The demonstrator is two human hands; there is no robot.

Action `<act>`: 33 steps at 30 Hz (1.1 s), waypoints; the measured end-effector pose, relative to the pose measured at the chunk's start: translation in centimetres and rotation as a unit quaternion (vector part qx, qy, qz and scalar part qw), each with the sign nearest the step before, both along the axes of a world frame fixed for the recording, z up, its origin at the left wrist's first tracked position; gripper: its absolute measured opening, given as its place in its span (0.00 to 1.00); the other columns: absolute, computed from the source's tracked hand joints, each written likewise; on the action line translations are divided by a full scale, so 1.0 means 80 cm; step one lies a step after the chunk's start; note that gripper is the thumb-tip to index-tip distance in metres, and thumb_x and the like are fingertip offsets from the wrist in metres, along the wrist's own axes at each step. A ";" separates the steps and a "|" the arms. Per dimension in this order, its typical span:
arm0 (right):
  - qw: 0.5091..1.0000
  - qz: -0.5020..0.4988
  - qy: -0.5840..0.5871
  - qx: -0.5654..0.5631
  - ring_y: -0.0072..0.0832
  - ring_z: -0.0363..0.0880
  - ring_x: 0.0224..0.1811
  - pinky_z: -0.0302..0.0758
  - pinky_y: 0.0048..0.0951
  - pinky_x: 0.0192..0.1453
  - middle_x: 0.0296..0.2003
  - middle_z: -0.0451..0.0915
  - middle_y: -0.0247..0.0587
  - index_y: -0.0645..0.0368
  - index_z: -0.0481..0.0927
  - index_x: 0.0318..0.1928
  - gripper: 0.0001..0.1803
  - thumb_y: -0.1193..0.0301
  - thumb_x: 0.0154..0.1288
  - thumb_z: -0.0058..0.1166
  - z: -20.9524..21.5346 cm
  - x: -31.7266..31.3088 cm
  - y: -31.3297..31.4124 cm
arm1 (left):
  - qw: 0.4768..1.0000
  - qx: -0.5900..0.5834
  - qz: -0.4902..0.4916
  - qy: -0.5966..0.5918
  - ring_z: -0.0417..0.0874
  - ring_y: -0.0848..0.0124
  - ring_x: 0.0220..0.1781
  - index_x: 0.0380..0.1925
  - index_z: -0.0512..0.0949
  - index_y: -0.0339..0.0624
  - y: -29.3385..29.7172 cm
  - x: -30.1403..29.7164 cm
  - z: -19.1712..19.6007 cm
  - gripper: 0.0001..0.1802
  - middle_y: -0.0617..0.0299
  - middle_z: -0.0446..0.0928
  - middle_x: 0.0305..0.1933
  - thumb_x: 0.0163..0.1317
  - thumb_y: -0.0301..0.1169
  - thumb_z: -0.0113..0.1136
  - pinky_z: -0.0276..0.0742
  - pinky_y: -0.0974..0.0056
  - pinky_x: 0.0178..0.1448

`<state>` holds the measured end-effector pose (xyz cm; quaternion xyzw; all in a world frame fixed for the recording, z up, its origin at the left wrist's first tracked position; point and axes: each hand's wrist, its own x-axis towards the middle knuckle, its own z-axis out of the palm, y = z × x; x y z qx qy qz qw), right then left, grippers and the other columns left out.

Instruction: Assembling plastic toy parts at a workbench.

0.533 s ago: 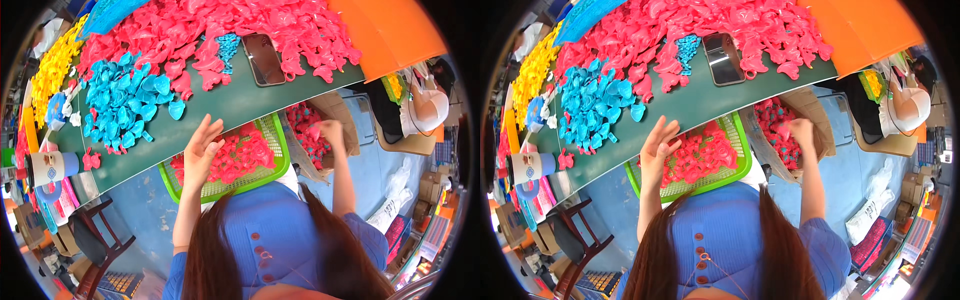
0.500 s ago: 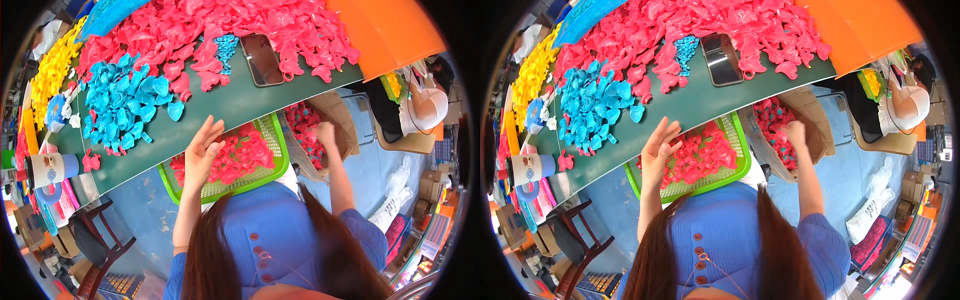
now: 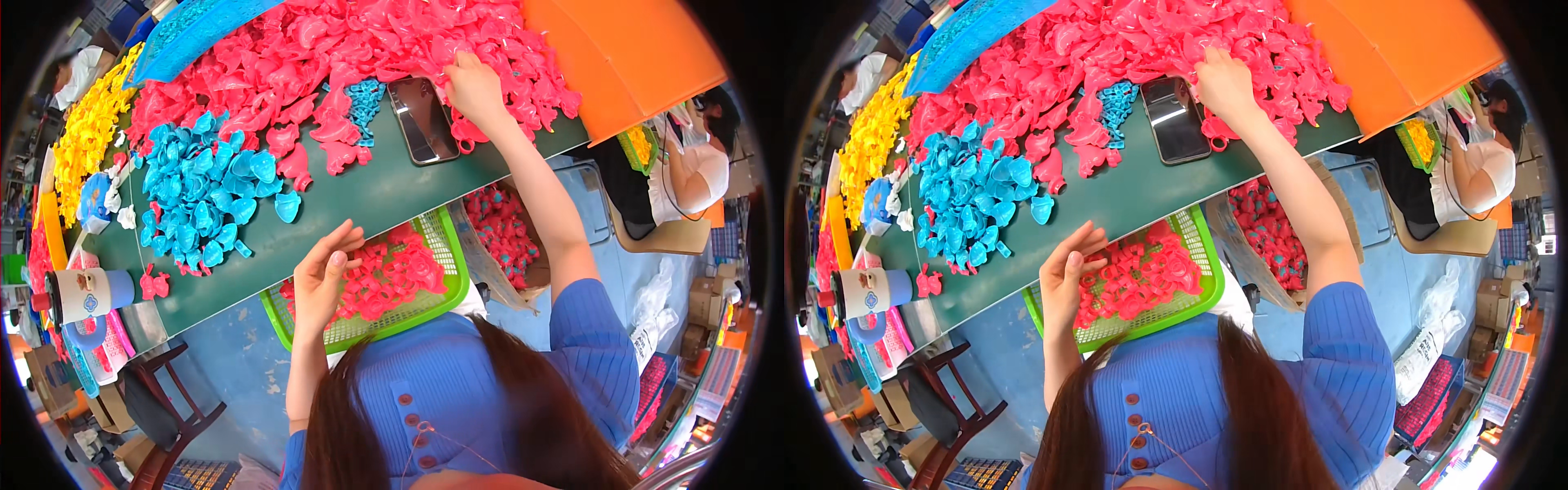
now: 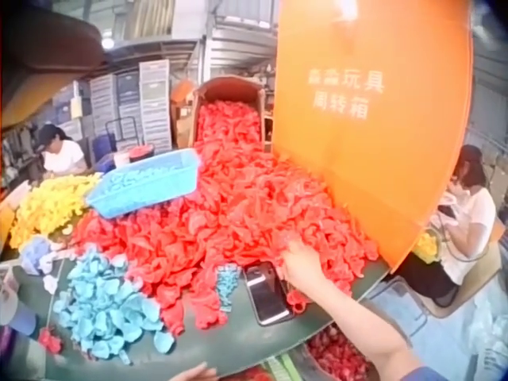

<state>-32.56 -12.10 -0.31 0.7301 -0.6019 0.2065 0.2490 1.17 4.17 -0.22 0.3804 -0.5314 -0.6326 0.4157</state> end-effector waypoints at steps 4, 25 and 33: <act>0.998 0.053 0.012 -0.001 0.35 0.73 0.37 0.72 0.37 0.36 0.28 0.69 0.39 0.58 0.79 0.28 0.04 0.75 0.47 0.56 0.007 -0.004 0.001 | 0.999 0.014 0.036 0.007 0.77 0.62 0.53 0.55 0.68 0.32 -0.002 0.016 -0.011 0.22 0.49 0.74 0.52 0.68 0.37 0.45 0.78 0.62 0.49; 0.881 0.418 -0.205 0.086 0.26 0.70 0.25 0.67 0.24 0.25 0.25 0.71 0.33 0.54 0.83 0.35 0.14 0.80 0.44 0.64 -0.014 0.140 0.120 | 0.932 0.207 -0.012 0.297 0.74 0.62 0.56 0.61 0.55 0.30 -0.060 -0.051 -0.040 0.25 0.50 0.69 0.57 0.68 0.31 0.44 0.69 0.58 0.63; 0.835 0.370 -0.330 0.240 0.27 0.74 0.26 0.70 0.25 0.30 0.25 0.73 0.36 0.59 0.82 0.36 0.10 0.77 0.50 0.61 0.023 0.163 0.118 | 0.953 0.180 0.007 0.245 0.76 0.68 0.52 0.58 0.63 0.32 -0.045 -0.024 -0.042 0.23 0.56 0.73 0.52 0.66 0.32 0.48 0.73 0.62 0.58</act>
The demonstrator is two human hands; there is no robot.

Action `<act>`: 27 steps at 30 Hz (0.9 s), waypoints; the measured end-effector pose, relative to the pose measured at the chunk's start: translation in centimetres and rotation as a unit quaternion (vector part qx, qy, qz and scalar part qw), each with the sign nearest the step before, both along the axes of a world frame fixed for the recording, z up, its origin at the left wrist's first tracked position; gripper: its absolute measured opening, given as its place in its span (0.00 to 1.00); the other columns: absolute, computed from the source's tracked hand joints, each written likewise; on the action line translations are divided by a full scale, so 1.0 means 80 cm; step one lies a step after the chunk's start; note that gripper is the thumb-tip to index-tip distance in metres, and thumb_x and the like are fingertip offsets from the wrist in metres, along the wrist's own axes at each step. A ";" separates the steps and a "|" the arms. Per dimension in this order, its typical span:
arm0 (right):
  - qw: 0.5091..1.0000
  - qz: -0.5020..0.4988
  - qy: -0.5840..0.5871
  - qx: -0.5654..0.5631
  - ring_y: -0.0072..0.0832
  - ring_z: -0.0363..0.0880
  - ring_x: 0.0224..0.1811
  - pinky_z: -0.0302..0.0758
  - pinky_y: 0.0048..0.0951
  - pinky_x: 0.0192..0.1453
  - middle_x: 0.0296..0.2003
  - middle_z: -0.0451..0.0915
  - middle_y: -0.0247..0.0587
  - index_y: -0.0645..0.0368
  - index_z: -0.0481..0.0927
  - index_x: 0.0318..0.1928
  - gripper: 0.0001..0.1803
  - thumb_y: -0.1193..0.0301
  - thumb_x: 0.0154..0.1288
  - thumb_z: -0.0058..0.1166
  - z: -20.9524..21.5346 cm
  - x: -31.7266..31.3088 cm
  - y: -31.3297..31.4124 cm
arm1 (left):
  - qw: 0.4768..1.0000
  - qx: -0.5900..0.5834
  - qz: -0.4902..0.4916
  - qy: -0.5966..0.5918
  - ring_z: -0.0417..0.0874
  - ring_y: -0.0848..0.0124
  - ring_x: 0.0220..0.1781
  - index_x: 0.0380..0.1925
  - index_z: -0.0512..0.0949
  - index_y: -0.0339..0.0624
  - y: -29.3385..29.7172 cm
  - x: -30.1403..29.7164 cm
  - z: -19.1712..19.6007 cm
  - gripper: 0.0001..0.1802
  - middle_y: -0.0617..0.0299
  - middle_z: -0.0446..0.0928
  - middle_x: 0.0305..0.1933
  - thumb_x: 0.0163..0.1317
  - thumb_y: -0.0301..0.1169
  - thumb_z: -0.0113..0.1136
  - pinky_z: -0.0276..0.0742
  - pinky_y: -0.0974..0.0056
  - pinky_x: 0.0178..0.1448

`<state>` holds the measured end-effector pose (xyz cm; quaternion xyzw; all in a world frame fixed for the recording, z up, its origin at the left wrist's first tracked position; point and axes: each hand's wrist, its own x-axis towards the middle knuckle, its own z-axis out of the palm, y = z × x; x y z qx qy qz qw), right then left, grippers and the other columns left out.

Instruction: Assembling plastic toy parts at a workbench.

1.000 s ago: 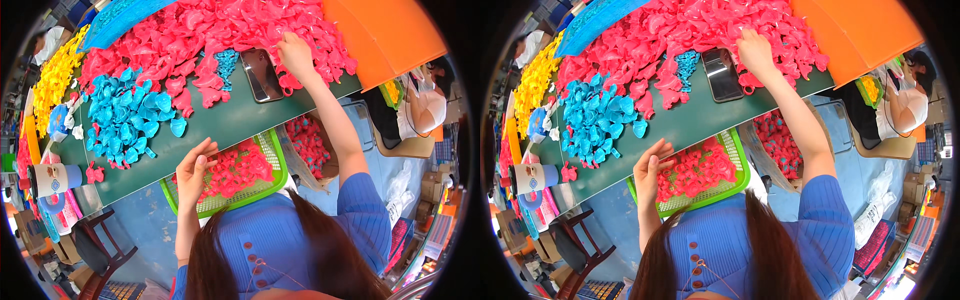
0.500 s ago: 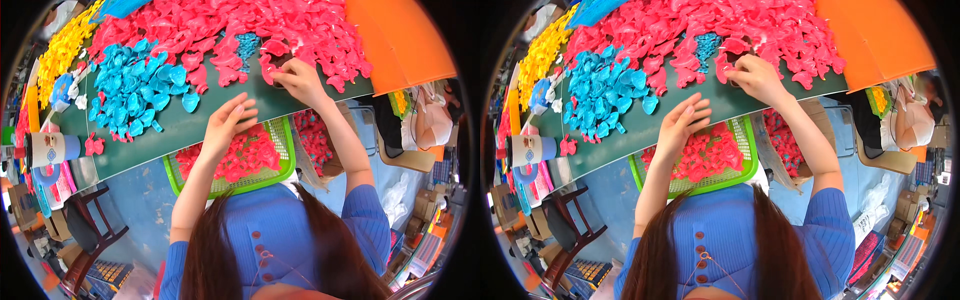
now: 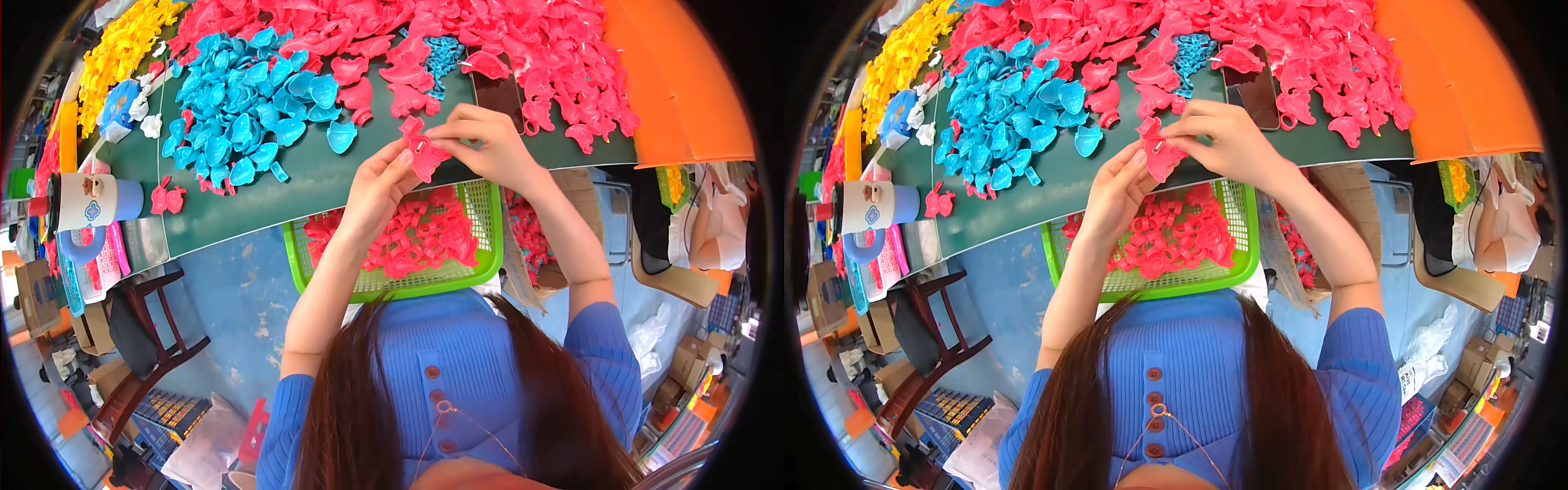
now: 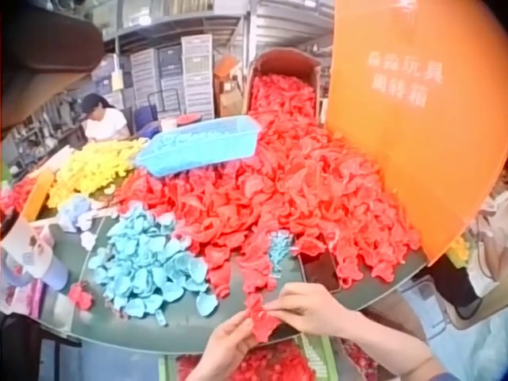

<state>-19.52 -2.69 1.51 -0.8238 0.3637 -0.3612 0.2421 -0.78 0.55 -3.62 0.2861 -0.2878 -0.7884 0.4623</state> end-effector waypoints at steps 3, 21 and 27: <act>0.987 0.088 0.132 -0.003 0.30 0.75 0.27 0.71 0.27 0.30 0.25 0.73 0.37 0.59 0.82 0.34 0.08 0.75 0.50 0.61 0.010 0.002 -0.014 | 0.999 -0.015 -0.014 -0.039 0.77 0.69 0.51 0.57 0.65 0.32 0.006 0.002 0.005 0.22 0.56 0.73 0.51 0.65 0.31 0.50 0.74 0.63 0.57; 0.903 0.021 -0.225 0.365 0.22 0.81 0.28 0.78 0.20 0.31 0.27 0.79 0.40 0.67 0.76 0.34 0.06 0.79 0.56 0.58 0.022 0.005 0.014 | 0.993 -0.043 0.104 -0.024 0.75 0.66 0.55 0.59 0.61 0.32 0.029 0.020 0.039 0.27 0.54 0.70 0.56 0.59 0.23 0.55 0.73 0.62 0.57; 0.921 -0.006 -0.255 0.294 0.24 0.80 0.31 0.78 0.22 0.36 0.31 0.79 0.42 0.69 0.78 0.37 0.07 0.83 0.57 0.55 0.009 0.016 0.020 | 0.990 -0.055 0.125 -0.040 0.75 0.67 0.54 0.58 0.62 0.31 0.035 0.024 0.038 0.27 0.55 0.70 0.55 0.57 0.22 0.57 0.73 0.64 0.56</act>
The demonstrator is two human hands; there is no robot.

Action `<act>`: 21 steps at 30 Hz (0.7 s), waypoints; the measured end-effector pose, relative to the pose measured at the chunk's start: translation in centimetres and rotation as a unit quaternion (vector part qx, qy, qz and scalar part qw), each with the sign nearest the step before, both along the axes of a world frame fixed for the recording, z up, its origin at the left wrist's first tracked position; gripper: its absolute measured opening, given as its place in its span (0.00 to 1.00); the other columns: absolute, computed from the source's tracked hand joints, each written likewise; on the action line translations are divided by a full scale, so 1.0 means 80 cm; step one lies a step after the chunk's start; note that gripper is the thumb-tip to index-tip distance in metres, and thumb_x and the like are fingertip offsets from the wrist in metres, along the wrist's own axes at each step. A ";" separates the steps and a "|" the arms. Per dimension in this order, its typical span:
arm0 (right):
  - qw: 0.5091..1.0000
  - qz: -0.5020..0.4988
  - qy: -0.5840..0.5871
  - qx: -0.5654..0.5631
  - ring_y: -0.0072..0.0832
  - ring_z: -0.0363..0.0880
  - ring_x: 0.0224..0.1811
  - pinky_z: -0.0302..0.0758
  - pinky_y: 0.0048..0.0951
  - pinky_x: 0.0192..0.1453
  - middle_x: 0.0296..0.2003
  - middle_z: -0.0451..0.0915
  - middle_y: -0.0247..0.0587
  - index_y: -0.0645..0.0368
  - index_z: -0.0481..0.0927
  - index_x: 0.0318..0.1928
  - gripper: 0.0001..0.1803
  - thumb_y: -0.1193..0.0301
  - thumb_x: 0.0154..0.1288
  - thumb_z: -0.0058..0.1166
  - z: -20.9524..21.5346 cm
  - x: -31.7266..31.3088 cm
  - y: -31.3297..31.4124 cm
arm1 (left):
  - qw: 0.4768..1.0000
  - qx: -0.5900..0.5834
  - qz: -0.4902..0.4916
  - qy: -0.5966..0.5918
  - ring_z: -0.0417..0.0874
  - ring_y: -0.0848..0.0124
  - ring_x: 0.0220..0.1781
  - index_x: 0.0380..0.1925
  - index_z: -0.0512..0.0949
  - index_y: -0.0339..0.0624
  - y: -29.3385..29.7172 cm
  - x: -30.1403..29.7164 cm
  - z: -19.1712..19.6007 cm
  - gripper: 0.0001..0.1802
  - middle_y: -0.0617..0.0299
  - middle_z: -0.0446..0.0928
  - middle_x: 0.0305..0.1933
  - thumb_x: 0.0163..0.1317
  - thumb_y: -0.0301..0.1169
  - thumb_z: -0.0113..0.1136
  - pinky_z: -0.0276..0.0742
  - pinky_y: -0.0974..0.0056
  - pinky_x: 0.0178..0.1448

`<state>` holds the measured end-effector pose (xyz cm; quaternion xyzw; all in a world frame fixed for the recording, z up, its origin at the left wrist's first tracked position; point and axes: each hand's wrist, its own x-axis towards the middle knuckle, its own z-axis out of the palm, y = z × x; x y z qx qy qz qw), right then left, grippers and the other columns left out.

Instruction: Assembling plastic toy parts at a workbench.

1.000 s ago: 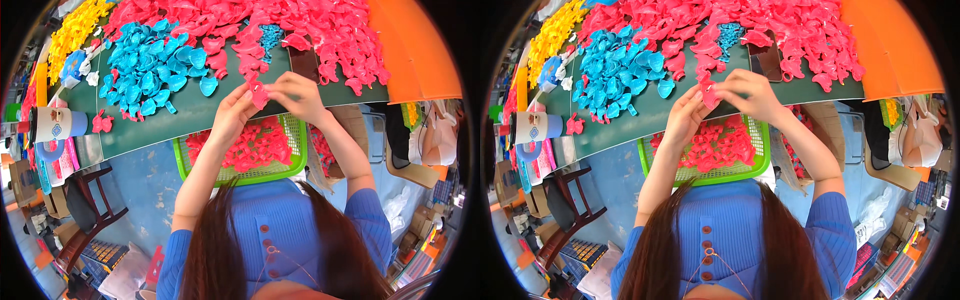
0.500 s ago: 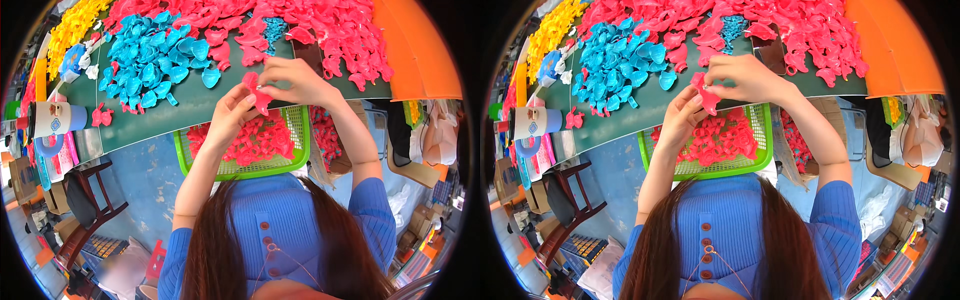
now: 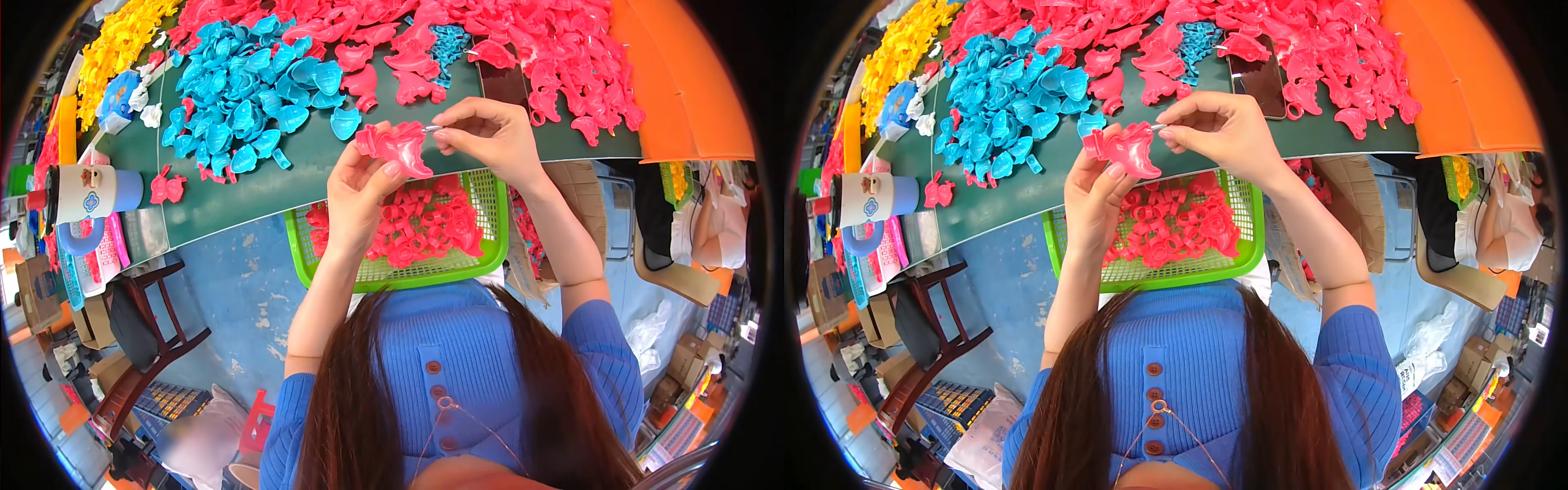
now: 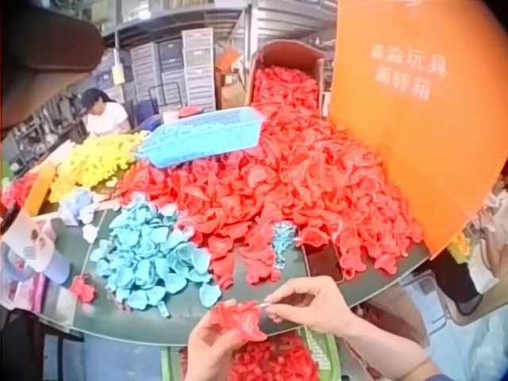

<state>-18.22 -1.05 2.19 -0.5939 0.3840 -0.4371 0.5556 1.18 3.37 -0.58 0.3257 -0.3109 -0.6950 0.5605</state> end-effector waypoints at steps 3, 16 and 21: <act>0.996 -0.023 0.018 -0.083 0.25 0.80 0.33 0.78 0.23 0.37 0.33 0.79 0.44 0.69 0.79 0.36 0.07 0.85 0.55 0.55 0.001 0.005 0.000 | 1.000 0.000 0.003 -0.004 0.74 0.68 0.55 0.57 0.63 0.32 0.001 0.004 -0.002 0.27 0.55 0.70 0.54 0.57 0.22 0.57 0.73 0.64 0.56; 0.824 0.024 0.260 -0.503 0.32 0.81 0.32 0.78 0.26 0.33 0.32 0.80 0.41 0.62 0.81 0.33 0.08 0.82 0.49 0.60 -0.003 0.004 -0.001 | 0.987 0.085 -0.047 0.128 0.78 0.67 0.52 0.58 0.62 0.31 0.002 0.015 -0.001 0.26 0.51 0.73 0.51 0.60 0.27 0.53 0.78 0.65 0.54; 0.917 0.015 0.154 -0.368 0.27 0.80 0.30 0.77 0.23 0.32 0.32 0.80 0.40 0.64 0.80 0.33 0.06 0.81 0.52 0.59 -0.012 0.013 0.003 | 0.993 0.079 -0.038 0.074 0.78 0.68 0.51 0.56 0.64 0.33 0.005 0.013 0.001 0.25 0.53 0.74 0.51 0.60 0.28 0.56 0.78 0.64 0.54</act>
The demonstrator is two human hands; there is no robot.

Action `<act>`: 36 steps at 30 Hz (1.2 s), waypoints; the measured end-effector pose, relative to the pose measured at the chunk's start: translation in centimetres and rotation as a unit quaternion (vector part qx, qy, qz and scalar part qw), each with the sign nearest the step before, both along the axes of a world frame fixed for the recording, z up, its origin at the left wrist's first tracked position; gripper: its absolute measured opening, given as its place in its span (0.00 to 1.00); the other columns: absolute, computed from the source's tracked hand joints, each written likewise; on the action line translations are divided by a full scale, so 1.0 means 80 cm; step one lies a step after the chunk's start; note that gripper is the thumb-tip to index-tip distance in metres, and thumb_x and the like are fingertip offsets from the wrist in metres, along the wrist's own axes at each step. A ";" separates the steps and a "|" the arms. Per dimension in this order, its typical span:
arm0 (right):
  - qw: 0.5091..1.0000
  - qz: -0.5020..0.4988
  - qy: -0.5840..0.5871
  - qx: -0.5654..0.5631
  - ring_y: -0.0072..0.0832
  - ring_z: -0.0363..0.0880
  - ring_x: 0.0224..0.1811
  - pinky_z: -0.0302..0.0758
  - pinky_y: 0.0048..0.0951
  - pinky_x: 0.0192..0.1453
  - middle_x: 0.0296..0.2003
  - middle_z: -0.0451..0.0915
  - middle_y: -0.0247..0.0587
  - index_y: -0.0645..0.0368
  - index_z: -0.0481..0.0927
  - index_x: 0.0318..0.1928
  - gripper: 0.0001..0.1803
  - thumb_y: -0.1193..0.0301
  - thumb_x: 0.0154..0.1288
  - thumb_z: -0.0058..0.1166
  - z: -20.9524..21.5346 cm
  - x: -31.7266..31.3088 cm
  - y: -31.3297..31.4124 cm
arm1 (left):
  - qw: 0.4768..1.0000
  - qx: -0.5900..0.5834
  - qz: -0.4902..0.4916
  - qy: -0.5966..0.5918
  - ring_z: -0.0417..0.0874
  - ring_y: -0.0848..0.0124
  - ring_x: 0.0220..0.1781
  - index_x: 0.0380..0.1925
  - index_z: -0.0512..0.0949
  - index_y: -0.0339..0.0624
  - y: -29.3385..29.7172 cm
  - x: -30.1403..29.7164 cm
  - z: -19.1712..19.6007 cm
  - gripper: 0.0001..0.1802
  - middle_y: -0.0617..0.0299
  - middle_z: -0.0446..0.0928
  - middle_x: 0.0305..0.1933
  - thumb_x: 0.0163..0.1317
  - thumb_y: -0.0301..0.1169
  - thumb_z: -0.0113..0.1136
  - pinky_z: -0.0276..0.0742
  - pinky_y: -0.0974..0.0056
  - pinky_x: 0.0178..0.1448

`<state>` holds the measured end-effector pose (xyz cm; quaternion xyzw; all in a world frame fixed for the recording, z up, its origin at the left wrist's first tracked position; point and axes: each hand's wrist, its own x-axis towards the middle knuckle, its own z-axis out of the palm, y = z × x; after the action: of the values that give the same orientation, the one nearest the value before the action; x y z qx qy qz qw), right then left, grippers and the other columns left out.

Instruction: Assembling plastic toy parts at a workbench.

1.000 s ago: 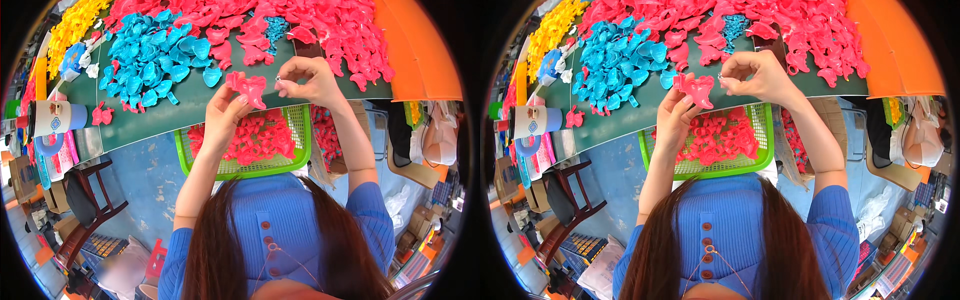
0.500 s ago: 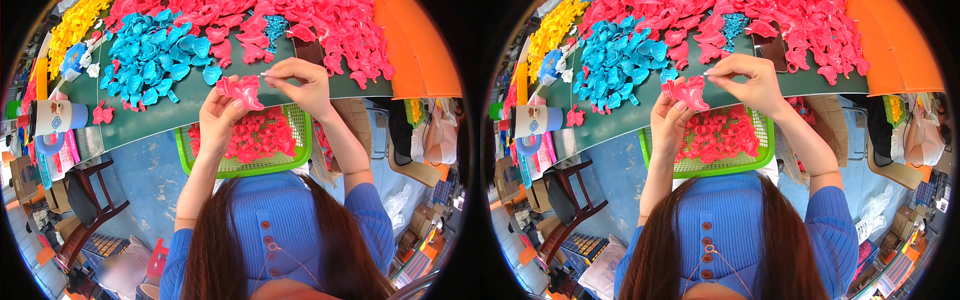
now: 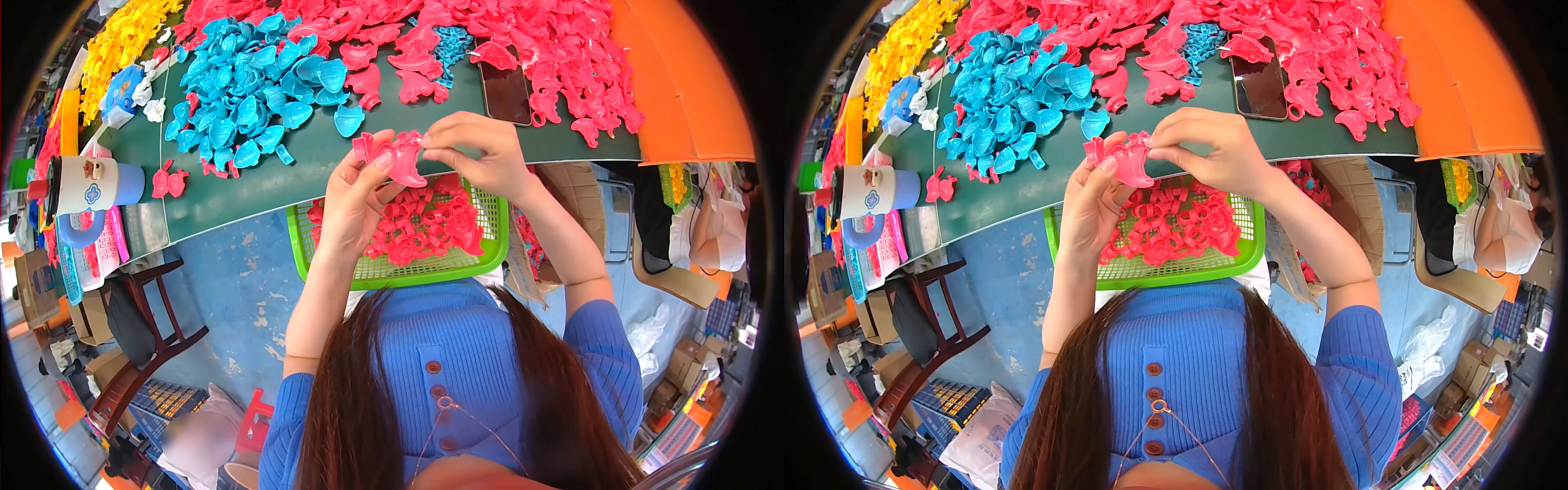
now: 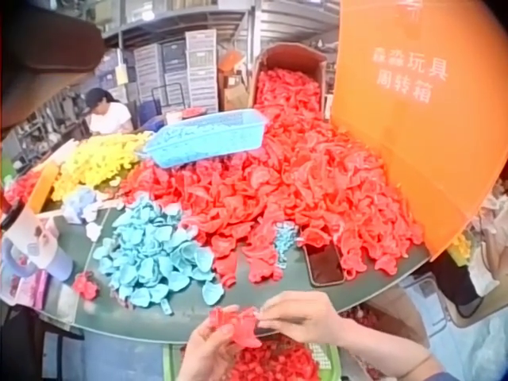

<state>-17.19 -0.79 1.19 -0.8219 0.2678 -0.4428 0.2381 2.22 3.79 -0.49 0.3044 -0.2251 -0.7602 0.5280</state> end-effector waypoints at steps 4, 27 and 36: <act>0.857 0.020 -0.208 0.471 0.22 0.79 0.31 0.77 0.21 0.36 0.31 0.79 0.39 0.66 0.77 0.32 0.03 0.81 0.57 0.57 0.001 0.008 0.006 | 0.996 -0.059 0.038 -0.055 0.78 0.70 0.49 0.55 0.66 0.33 0.004 -0.005 -0.002 0.25 0.55 0.75 0.49 0.57 0.26 0.61 0.77 0.65 0.52; 0.961 -0.217 0.138 0.101 0.21 0.74 0.28 0.69 0.20 0.32 0.28 0.72 0.36 0.62 0.78 0.35 0.08 0.77 0.52 0.59 -0.052 -0.045 -0.104 | 0.996 -0.018 0.062 -0.059 0.77 0.68 0.52 0.55 0.66 0.35 0.012 0.001 -0.034 0.24 0.57 0.74 0.51 0.59 0.27 0.59 0.76 0.61 0.55; 0.965 -0.199 0.170 0.008 0.36 0.75 0.38 0.72 0.30 0.40 0.32 0.71 0.41 0.62 0.74 0.33 0.06 0.79 0.54 0.55 -0.061 -0.044 -0.103 | 0.994 -0.039 0.083 -0.061 0.77 0.68 0.51 0.54 0.66 0.36 0.011 0.010 -0.030 0.24 0.57 0.74 0.50 0.58 0.28 0.60 0.76 0.61 0.55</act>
<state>-20.74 -9.06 -3.68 -0.8130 0.4664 -0.3330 0.1028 3.02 4.70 -2.85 0.3470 -0.2608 -0.6843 0.5859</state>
